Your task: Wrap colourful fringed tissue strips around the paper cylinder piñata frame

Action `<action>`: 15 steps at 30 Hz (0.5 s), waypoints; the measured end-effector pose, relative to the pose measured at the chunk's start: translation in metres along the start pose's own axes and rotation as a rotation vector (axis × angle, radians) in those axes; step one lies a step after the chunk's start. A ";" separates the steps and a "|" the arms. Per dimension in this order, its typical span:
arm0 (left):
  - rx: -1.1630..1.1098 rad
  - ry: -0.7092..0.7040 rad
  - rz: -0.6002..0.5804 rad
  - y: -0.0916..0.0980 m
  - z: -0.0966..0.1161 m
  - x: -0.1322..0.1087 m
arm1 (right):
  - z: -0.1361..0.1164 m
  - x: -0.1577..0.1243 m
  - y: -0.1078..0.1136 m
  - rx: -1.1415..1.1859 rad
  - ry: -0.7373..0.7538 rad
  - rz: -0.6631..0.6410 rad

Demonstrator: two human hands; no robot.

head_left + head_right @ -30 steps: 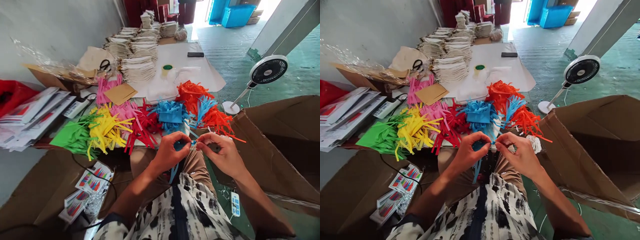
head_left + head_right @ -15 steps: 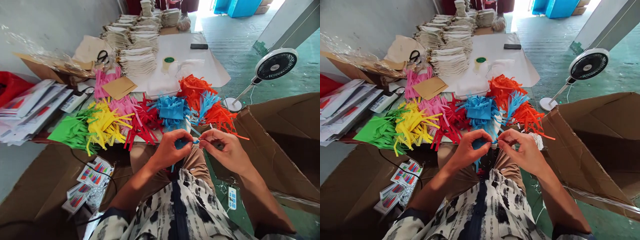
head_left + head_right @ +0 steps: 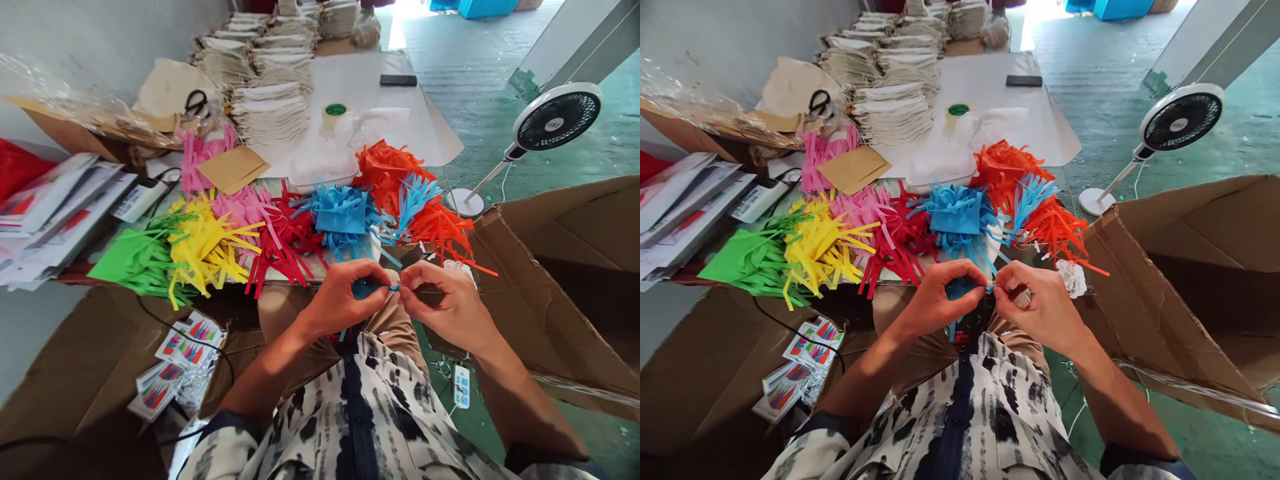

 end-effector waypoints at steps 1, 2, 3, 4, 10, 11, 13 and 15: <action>-0.017 0.018 0.005 -0.001 -0.002 0.000 | 0.002 -0.001 0.001 -0.003 -0.008 0.036; -0.038 0.036 0.017 -0.001 -0.004 -0.001 | 0.003 -0.002 0.003 -0.004 -0.017 0.071; -0.060 0.052 0.038 0.000 -0.006 -0.001 | 0.005 -0.003 0.004 -0.002 -0.027 0.107; -0.081 0.066 0.064 0.000 -0.008 -0.001 | 0.007 -0.004 0.006 0.000 -0.037 0.137; -0.116 0.087 0.157 0.004 -0.015 -0.001 | 0.016 -0.009 0.003 0.094 -0.126 0.162; -0.111 0.090 0.156 0.004 -0.016 -0.001 | 0.018 -0.009 0.003 0.113 -0.139 0.158; -0.104 0.093 0.149 0.004 -0.017 -0.001 | 0.021 -0.010 0.001 0.144 -0.163 0.148; -0.093 0.075 0.139 0.004 -0.017 -0.002 | 0.023 -0.009 -0.001 0.159 -0.180 0.124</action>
Point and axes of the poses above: each hand's wrist, its own x-axis towards the middle knuckle, its own y-axis out of the back of the hand, z = x × y, the point moved 10 cm from there along x, towards the middle knuckle, and after that the axes turned 9 degrees about z, right-handed, at the moved point
